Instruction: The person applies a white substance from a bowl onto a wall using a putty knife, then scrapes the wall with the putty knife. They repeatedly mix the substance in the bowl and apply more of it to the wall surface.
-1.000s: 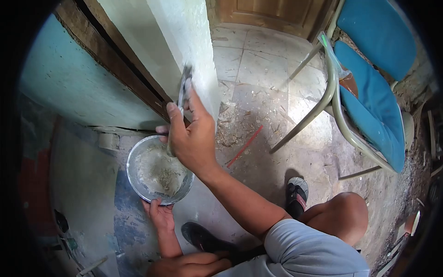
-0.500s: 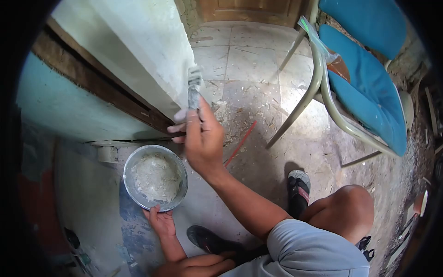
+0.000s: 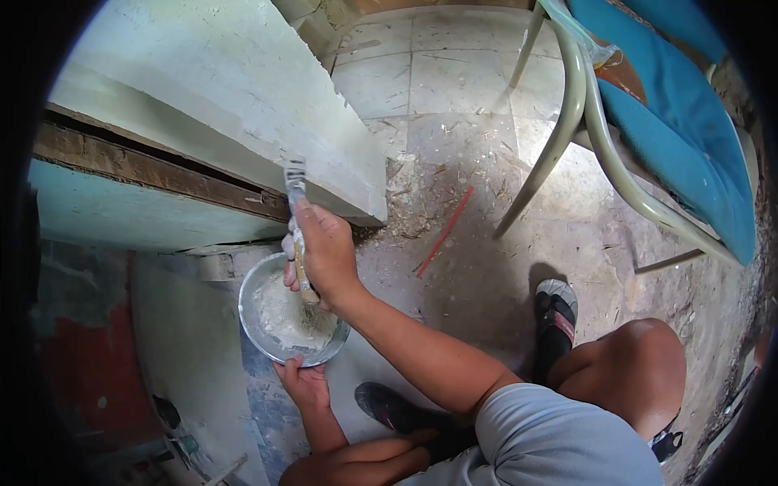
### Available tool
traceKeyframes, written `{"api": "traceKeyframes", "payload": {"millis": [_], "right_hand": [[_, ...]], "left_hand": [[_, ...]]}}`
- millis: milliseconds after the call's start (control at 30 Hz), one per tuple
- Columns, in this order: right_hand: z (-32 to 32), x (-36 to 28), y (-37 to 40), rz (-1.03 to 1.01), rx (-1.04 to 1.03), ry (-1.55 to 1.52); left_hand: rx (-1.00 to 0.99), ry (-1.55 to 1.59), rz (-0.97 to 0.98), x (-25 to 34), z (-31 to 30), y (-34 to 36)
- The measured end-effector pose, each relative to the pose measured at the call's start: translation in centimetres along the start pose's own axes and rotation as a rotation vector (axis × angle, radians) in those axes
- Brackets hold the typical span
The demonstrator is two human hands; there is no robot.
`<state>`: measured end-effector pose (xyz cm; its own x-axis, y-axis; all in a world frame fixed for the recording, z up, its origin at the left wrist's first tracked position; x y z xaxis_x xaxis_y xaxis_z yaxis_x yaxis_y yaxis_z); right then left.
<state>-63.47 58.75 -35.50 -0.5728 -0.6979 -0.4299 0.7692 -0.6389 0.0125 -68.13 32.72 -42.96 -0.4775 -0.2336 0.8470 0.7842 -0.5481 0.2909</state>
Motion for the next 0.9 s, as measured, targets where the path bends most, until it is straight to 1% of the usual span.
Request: {"api": "traceKeyframes", "payload": {"millis": [67,100,133,200,233,267,333,367,467,500,533,600,667,733,767,833,900], "right_hand": [[-1.9,1.0,0.5,0.029,0.187,0.051],[-2.6,0.9,1.1,0.026,0.239,0.043],[-3.0,0.8,1.3,0.022,0.236,0.043],[-1.9,-1.6,2.1,-0.138,0.28,0.171],[-0.8,-2.6,2.2,-0.211,0.219,0.152],[-0.5,-3.0,2.0,-0.207,0.221,0.154],[0.8,-3.5,1.1,-0.256,0.116,0.156],[0.7,-3.3,0.7,-0.268,0.1,0.258],[1.4,-2.9,0.0,-0.298,0.077,0.285],[2.0,-3.2,0.1,-0.326,0.079,0.359],[2.4,-3.4,0.1,-0.316,0.083,0.358],[4.0,-4.4,-0.3,-0.293,0.024,0.587],[3.7,-4.1,-0.4,-0.271,0.037,0.593],[3.4,-4.5,0.3,-0.469,0.068,1.26],[3.0,-4.7,0.6,-0.467,0.069,1.261],[1.5,-4.3,1.1,-0.214,0.09,1.282],[-1.8,-2.4,1.2,-0.218,0.118,1.298]], "left_hand": [[-0.001,-0.008,-0.002,0.0,-0.5,0.0],[-0.006,-0.011,-0.004,0.0,-0.5,-0.1],[-0.011,-0.012,-0.001,-0.1,-0.5,-0.2],[-0.003,0.007,0.008,-0.2,-0.4,-0.1],[0.003,0.008,0.004,-0.2,-0.6,-0.1],[-0.012,0.011,0.0,-0.3,-0.8,-0.1],[-0.036,0.014,-0.003,-0.4,-0.7,-0.1],[-0.025,0.003,-0.003,-0.4,-0.4,0.0],[-0.035,-0.007,-0.003,-0.3,-0.4,-0.4],[-0.041,-0.011,-0.014,-0.5,-0.7,-0.2],[-0.032,-0.011,-0.019,-0.6,-1.1,-0.1],[-0.035,-0.003,-0.025,-0.7,-1.4,-0.2],[-0.033,-0.006,-0.021,-0.7,-1.1,-0.1],[-0.035,-0.01,-0.017,-0.5,-0.5,-0.3],[-0.027,-0.01,-0.013,-0.4,-0.2,-0.3],[-0.011,-0.013,-0.018,-0.5,-0.3,0.1],[-0.032,-0.011,-0.024,-0.7,-0.4,-0.1]]}}
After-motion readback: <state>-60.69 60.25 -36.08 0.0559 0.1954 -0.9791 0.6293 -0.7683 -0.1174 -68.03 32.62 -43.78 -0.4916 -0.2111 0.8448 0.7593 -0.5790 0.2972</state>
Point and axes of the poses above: each hand's wrist, its own y-axis away from the middle knuckle, its own z-axis out of the palm, x = y × z, the point moved 5 cm from there along -y, towards the middle knuckle, and after that the axes turned 15 degrees about -x, right-handed, at the moved point
